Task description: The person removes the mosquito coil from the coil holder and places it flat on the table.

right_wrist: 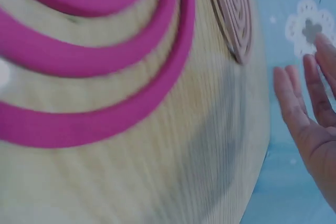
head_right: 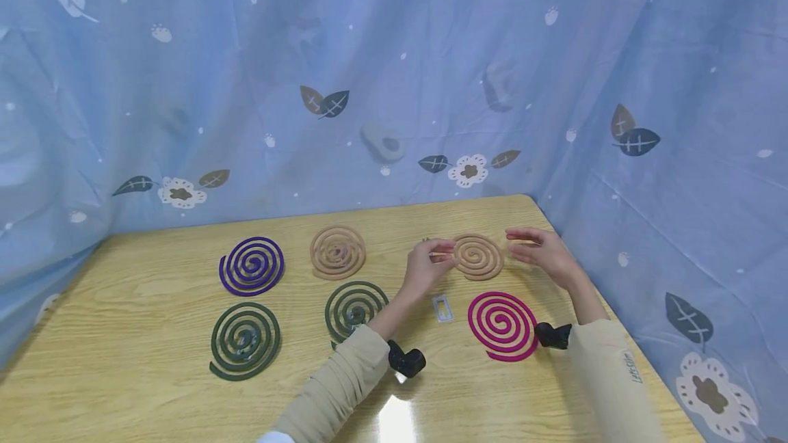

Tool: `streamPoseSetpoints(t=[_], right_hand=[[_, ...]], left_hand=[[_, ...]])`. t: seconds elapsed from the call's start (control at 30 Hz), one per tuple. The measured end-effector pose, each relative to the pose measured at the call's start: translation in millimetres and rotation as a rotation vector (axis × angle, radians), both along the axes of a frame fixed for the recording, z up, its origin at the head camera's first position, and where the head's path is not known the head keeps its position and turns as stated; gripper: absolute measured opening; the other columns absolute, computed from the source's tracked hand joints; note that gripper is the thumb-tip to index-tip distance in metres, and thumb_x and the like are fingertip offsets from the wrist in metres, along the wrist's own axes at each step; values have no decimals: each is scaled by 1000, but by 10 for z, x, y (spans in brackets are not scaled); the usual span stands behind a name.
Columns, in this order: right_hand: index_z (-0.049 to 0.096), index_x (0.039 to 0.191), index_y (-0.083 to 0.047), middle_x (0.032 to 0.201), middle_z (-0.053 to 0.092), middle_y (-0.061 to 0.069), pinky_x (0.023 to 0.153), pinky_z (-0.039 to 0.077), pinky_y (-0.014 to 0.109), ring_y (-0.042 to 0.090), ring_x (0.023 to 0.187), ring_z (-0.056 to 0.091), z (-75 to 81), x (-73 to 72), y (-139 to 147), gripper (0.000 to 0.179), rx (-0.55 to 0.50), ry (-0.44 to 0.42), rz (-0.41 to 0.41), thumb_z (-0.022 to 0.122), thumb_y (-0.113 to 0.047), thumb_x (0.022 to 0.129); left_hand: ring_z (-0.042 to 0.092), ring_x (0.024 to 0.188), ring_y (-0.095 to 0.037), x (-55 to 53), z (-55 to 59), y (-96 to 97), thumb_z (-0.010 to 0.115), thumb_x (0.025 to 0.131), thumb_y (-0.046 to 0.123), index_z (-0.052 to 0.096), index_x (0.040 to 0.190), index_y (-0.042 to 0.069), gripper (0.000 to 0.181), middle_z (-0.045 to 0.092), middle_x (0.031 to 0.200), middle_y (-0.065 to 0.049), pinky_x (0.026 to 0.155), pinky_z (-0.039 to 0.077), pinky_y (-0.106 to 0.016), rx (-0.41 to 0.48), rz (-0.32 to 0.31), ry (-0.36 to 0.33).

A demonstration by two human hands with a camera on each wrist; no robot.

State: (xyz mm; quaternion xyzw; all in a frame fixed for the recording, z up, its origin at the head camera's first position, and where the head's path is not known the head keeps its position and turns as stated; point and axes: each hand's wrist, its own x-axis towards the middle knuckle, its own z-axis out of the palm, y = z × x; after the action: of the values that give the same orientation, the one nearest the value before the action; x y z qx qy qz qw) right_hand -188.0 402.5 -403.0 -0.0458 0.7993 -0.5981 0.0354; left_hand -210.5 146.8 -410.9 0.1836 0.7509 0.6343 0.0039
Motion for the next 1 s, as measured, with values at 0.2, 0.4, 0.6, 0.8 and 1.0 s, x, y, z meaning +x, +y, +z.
streamPoseSetpoints(t=[0.2,0.4,0.6,0.8,1.0], right_hand=[[58,125,-6,114,61,-15,88,52,17,-3,102,61,12,179,-185,28,-142,118,-23,54,-5,97],[59,127,-5,117,62,-16,85,52,14,-1,102,61,94,382,-507,32,-98,180,-59,58,-3,95],[56,130,-1,117,61,-17,86,50,11,2,106,59,195,541,-864,35,-14,209,-63,58,-6,96],[54,128,5,114,64,-16,87,49,11,4,108,58,154,641,-1149,36,-28,204,-57,60,-7,95],[55,127,4,118,63,-13,88,49,12,3,108,58,34,715,-1398,37,-78,227,-18,62,-1,92]], left_hand=[[69,91,-23,116,82,-149,71,83,-3,67,105,-8,23,70,100,-16,76,55,-14,51,-69,21],[68,89,-15,252,220,-305,71,86,4,69,109,-1,24,70,104,-10,74,55,-15,60,-129,-27],[67,91,-17,359,332,-587,71,86,7,69,112,3,26,70,106,-6,74,56,-18,32,-144,-11],[65,96,-24,388,303,-1008,70,87,6,69,112,5,25,69,108,-8,77,56,-21,12,-127,7],[64,99,-29,442,229,-1461,69,87,4,67,113,-1,27,67,111,-15,81,56,-22,25,-97,-20]])
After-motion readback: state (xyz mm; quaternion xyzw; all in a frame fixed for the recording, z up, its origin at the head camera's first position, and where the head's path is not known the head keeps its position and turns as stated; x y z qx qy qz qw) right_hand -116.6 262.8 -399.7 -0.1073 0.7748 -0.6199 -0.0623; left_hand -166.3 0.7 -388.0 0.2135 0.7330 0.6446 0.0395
